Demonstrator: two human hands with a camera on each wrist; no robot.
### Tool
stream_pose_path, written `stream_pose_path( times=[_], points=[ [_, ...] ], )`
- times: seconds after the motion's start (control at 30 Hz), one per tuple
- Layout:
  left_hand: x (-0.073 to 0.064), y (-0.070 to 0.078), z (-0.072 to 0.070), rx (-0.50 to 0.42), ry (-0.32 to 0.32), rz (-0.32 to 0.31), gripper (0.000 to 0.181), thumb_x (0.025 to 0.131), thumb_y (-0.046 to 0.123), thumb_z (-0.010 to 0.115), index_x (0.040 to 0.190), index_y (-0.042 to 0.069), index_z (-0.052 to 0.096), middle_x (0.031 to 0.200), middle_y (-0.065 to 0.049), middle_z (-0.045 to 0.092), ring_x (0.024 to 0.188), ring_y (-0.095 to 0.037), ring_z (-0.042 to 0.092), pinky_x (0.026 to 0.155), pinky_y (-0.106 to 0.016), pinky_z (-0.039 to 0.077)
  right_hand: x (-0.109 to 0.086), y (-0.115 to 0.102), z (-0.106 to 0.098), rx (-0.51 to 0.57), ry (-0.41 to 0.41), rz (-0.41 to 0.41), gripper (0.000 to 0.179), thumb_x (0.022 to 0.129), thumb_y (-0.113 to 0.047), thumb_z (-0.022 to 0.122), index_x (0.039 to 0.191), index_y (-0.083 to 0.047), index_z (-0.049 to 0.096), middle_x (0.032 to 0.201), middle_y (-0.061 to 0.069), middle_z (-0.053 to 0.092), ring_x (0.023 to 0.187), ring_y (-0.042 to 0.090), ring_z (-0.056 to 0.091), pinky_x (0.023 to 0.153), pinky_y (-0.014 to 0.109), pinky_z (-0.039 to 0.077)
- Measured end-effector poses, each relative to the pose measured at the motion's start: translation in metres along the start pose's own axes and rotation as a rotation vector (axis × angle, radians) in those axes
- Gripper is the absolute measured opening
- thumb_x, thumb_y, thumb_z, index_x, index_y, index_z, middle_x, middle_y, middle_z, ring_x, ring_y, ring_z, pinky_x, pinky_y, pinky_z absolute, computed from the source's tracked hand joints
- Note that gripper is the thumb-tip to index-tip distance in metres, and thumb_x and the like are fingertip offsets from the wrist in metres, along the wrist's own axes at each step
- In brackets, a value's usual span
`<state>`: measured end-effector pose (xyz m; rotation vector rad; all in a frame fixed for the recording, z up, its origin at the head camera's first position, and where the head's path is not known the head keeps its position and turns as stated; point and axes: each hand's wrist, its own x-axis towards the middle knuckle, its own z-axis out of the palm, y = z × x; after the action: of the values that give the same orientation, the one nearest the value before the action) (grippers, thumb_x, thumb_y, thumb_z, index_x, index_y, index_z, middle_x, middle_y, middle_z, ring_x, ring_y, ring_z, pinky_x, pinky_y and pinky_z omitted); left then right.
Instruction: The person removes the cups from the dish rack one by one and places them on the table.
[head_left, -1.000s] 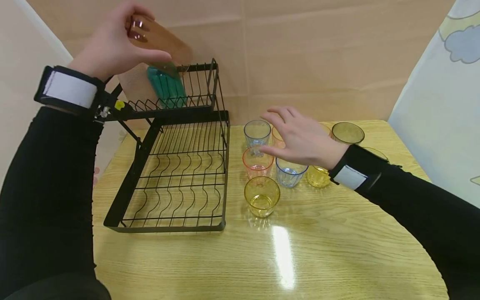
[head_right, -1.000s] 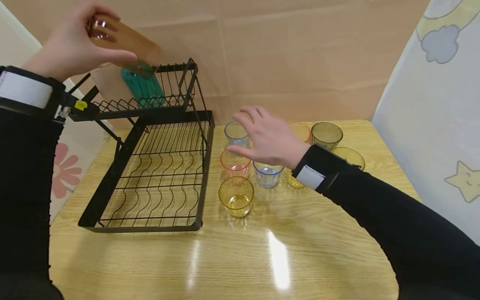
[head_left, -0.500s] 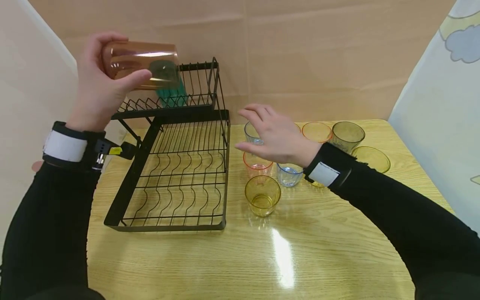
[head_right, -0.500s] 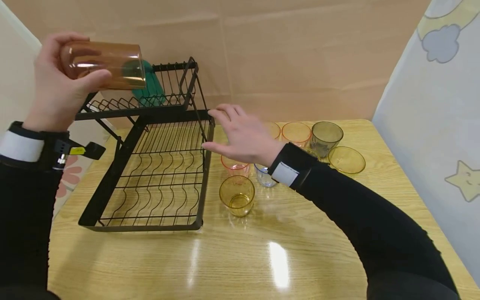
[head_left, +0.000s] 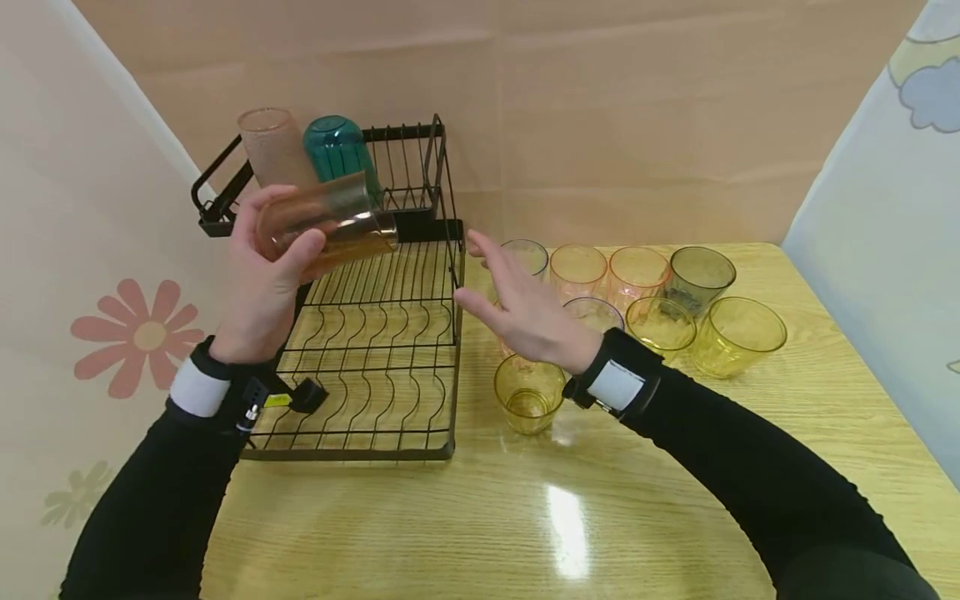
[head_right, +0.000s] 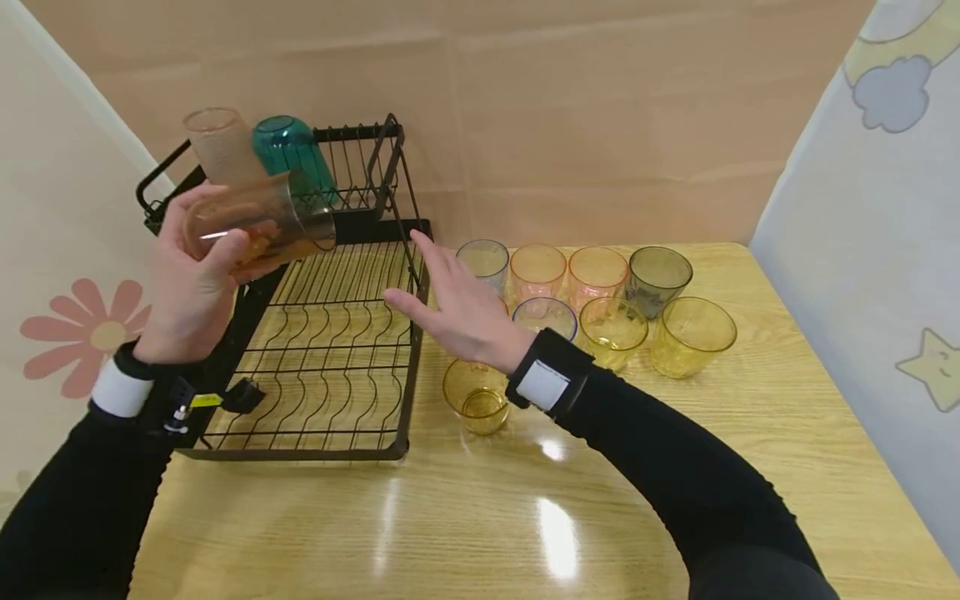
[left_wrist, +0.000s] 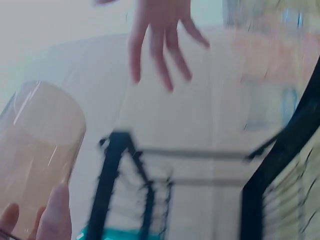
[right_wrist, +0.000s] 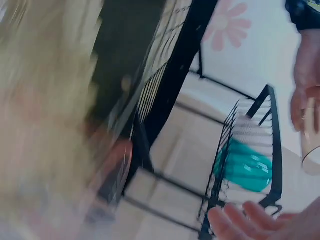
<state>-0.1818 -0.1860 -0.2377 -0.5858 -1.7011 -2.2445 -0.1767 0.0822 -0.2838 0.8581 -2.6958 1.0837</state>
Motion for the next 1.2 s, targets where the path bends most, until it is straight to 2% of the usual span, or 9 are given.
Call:
stream_pose_path(
  times=[0.2, 0.3, 0.43, 0.6, 0.7, 0.83, 1.03, 1.1, 1.2],
  points=[
    [-0.026, -0.030, 0.022, 0.114, 0.012, -0.093, 0.043, 0.085, 0.008, 0.060, 0.124, 0.016, 0.043, 0.121, -0.013, 0.047, 0.102, -0.028, 0.051, 0.076, -0.037, 0.048, -0.016, -0.005, 0.018, 0.407, -0.012, 0.078, 0.086, 0.080, -0.077, 0.026, 0.143, -0.031, -0.010, 0.147, 0.001, 0.019, 0.127, 0.017, 0.028, 0.095, 0.041, 0.032],
    [-0.038, -0.046, 0.037, 0.116, -0.014, -0.177, 0.045, 0.085, 0.012, 0.061, 0.125, 0.016, 0.039, 0.123, -0.012, 0.043, 0.105, -0.029, 0.049, 0.076, -0.041, 0.048, -0.023, -0.008, 0.026, 0.594, -0.013, 0.131, 0.099, 0.073, -0.082, 0.029, 0.144, -0.026, -0.011, 0.148, 0.005, 0.015, 0.129, 0.024, 0.026, 0.094, 0.043, 0.034],
    [-0.054, -0.065, 0.053, 0.096, -0.062, -0.260, 0.050, 0.085, 0.012, 0.061, 0.127, 0.014, 0.034, 0.125, -0.010, 0.041, 0.108, -0.028, 0.049, 0.079, -0.043, 0.046, -0.028, -0.012, 0.033, 0.761, 0.053, 0.191, 0.108, 0.068, -0.085, 0.032, 0.145, -0.020, -0.006, 0.147, 0.012, 0.016, 0.128, 0.029, 0.028, 0.090, 0.045, 0.038],
    [-0.070, -0.082, 0.065, 0.147, -0.099, -0.240, 0.053, 0.082, 0.008, 0.063, 0.126, 0.013, 0.035, 0.123, -0.009, 0.044, 0.108, -0.026, 0.049, 0.081, -0.041, 0.046, -0.032, -0.013, 0.041, 0.915, 0.136, 0.268, 0.103, 0.070, -0.083, 0.034, 0.144, -0.014, 0.012, 0.142, 0.013, 0.026, 0.123, 0.028, 0.035, 0.090, 0.049, 0.037],
    [-0.076, -0.090, 0.069, 0.188, -0.115, -0.191, 0.055, 0.080, 0.007, 0.066, 0.125, 0.010, 0.036, 0.120, -0.010, 0.046, 0.107, -0.024, 0.049, 0.081, -0.040, 0.046, -0.034, -0.012, 0.044, 0.962, 0.184, 0.328, 0.092, 0.075, -0.079, 0.035, 0.136, -0.012, 0.025, 0.136, 0.012, 0.034, 0.118, 0.028, 0.041, 0.089, 0.048, 0.038],
    [-0.082, -0.096, 0.075, 0.175, -0.141, -0.138, 0.058, 0.077, 0.005, 0.069, 0.124, 0.009, 0.037, 0.120, -0.014, 0.047, 0.107, -0.028, 0.049, 0.079, -0.041, 0.047, -0.037, -0.012, 0.047, 0.984, 0.260, 0.394, 0.071, 0.085, -0.068, 0.035, 0.128, -0.010, 0.032, 0.126, 0.013, 0.042, 0.110, 0.030, 0.047, 0.083, 0.044, 0.043],
    [-0.086, -0.098, 0.084, 0.144, -0.177, -0.188, 0.059, 0.077, 0.003, 0.068, 0.126, 0.013, 0.035, 0.122, -0.013, 0.043, 0.109, -0.028, 0.048, 0.078, -0.040, 0.047, -0.043, -0.011, 0.047, 0.990, 0.407, 0.427, 0.049, 0.093, -0.048, 0.041, 0.116, -0.006, 0.046, 0.111, 0.015, 0.054, 0.096, 0.030, 0.056, 0.073, 0.040, 0.048],
    [-0.086, -0.095, 0.087, 0.148, -0.197, -0.208, 0.060, 0.077, 0.003, 0.067, 0.127, 0.013, 0.035, 0.123, -0.012, 0.042, 0.110, -0.027, 0.048, 0.079, -0.039, 0.047, -0.045, -0.010, 0.046, 0.978, 0.428, 0.402, 0.045, 0.094, -0.044, 0.040, 0.113, -0.004, 0.047, 0.108, 0.015, 0.055, 0.094, 0.029, 0.058, 0.074, 0.041, 0.048],
    [-0.084, -0.084, 0.090, 0.186, -0.276, -0.206, 0.063, 0.078, 0.003, 0.067, 0.130, 0.011, 0.033, 0.126, -0.013, 0.041, 0.111, -0.028, 0.047, 0.079, -0.038, 0.047, -0.047, -0.006, 0.041, 0.936, 0.450, 0.349, 0.041, 0.095, -0.041, 0.041, 0.112, -0.004, 0.045, 0.108, 0.013, 0.055, 0.094, 0.026, 0.057, 0.077, 0.040, 0.046]
  ],
)
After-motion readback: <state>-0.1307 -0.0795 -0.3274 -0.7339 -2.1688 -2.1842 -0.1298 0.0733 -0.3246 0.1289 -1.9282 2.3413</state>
